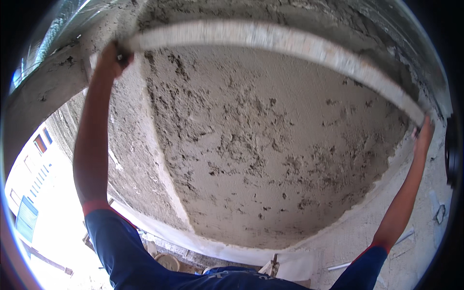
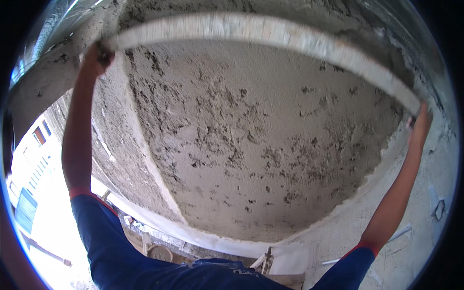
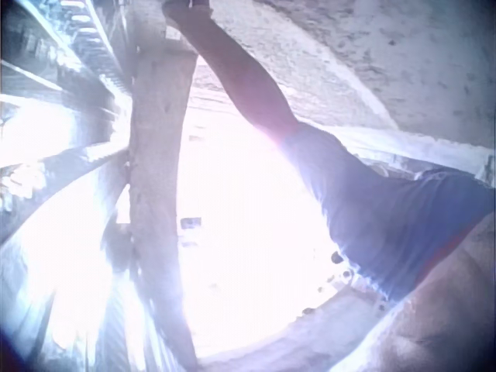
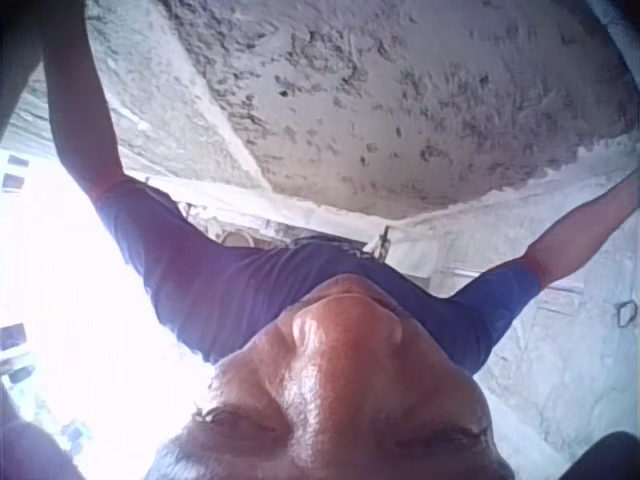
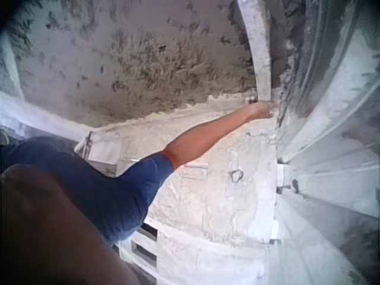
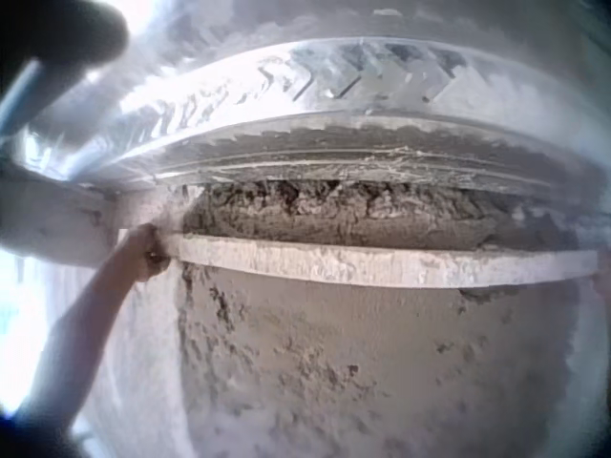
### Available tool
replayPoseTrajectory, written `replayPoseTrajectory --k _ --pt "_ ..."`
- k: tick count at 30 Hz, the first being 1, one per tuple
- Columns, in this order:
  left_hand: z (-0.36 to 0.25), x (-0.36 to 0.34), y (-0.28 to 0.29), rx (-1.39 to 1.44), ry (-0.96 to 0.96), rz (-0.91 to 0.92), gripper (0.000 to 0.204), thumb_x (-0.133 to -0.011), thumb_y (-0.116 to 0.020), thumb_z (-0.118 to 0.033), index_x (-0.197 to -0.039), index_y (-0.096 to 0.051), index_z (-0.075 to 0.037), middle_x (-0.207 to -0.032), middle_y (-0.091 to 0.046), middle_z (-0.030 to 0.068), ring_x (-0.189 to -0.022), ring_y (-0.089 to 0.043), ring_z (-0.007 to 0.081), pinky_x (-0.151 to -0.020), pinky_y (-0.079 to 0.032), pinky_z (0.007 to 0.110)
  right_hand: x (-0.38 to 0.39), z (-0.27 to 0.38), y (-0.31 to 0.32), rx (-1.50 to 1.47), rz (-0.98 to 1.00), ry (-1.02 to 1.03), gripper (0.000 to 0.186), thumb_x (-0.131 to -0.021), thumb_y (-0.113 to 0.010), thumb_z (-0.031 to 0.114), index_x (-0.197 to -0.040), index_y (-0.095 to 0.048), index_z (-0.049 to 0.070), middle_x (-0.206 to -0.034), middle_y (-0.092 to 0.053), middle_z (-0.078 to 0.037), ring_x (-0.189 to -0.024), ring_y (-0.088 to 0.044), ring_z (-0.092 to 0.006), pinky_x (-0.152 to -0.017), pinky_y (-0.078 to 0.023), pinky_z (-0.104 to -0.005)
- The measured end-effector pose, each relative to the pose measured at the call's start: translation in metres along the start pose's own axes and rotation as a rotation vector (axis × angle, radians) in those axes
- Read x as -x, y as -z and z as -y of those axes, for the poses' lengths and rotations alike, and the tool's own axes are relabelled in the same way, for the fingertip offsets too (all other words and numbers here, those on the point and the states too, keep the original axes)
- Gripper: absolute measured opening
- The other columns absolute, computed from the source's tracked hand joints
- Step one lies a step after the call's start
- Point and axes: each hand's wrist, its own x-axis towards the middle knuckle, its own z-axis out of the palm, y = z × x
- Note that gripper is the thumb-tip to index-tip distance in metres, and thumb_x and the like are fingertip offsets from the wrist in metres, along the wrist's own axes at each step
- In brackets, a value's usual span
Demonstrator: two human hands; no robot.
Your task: The person uses a wooden screed to level wet plaster on a wall while standing on a platform. Then, the person uses a trowel to scoop plaster from a bucket and apply it to the wall surface.
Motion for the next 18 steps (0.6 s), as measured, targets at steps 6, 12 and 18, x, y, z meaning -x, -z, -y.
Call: replayPoseTrajectory --k 6,12,18 --pt "0.085 0.07 0.048 0.082 0.058 -0.124 0.031 -0.093 -0.043 -0.038 -0.098 -0.051 -0.009 -0.076 -0.057 0.0091 -0.052 -0.055 0.0177 -0.035 -0.043 0.028 0.1 -0.052 -0.002 0.019 -0.079 0.001 0.066 -0.083 -0.054 0.042 -0.134 -0.033 0.007 -0.099 -0.056 -0.008 -0.069 -0.051 -0.014 -0.049 -0.039 -0.0251" --pt "0.042 0.053 0.008 0.143 -0.074 0.006 0.032 -0.094 -0.039 -0.038 -0.096 -0.052 -0.008 -0.072 -0.057 0.0056 -0.051 -0.054 0.0152 -0.036 -0.042 0.027 0.027 -0.049 -0.007 0.061 -0.168 0.107 0.061 -0.084 -0.05 0.041 -0.129 -0.039 0.001 -0.103 -0.057 -0.01 -0.071 -0.054 -0.0159 -0.053 -0.04 -0.0283" --pt "-0.009 0.025 -0.041 0.049 -0.215 -0.067 0.036 -0.088 -0.045 -0.043 -0.068 -0.046 -0.013 -0.056 -0.043 0.0029 -0.044 -0.045 0.0179 -0.037 -0.036 0.03 -0.127 -0.061 0.024 0.205 -0.118 0.253 0.049 -0.085 -0.05 0.039 -0.115 -0.053 0.0 -0.099 -0.055 -0.012 -0.075 -0.051 -0.0194 -0.06 -0.04 -0.0298"
